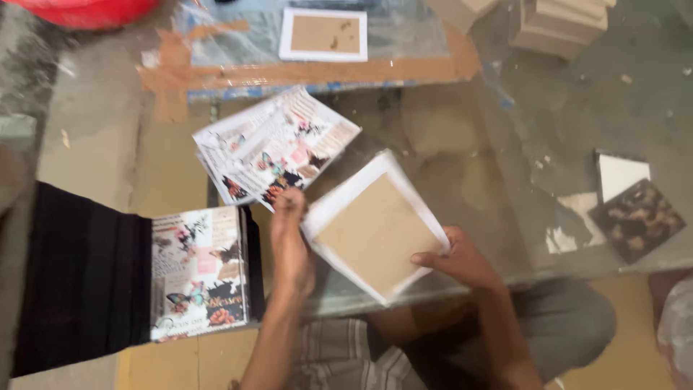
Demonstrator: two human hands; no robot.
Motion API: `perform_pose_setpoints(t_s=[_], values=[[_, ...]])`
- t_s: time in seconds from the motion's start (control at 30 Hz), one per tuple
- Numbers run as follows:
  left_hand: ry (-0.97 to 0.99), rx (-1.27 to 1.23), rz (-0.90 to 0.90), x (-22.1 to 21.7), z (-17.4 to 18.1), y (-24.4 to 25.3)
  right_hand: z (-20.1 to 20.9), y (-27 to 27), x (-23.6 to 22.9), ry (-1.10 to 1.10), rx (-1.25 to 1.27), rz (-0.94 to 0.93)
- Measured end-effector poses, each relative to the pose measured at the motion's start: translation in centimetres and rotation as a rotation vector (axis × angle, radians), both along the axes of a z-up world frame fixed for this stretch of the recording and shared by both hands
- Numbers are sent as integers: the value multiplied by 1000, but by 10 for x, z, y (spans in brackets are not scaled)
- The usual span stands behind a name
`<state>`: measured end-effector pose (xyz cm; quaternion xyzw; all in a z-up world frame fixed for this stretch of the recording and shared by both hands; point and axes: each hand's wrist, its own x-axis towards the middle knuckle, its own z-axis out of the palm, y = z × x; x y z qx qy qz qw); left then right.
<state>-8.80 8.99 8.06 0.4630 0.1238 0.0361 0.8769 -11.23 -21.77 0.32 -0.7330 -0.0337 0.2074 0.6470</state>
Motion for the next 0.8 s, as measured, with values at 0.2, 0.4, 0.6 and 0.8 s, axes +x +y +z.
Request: perform_pose_setpoints(t_s=[0.2,0.4,0.6,0.8], values=[[-944,1157,-259,23,-5,17,39,-30,-5,-192,-518,427],[-437,1163,-1304,70,-52,-33,52,2,6,-441,-756,273],[-704,1807,-761,39,-67,-57,4,9,11,-991,-1087,145],[-954,1724,-577,19,-96,-45,-21,13,0,-644,-1148,162]])
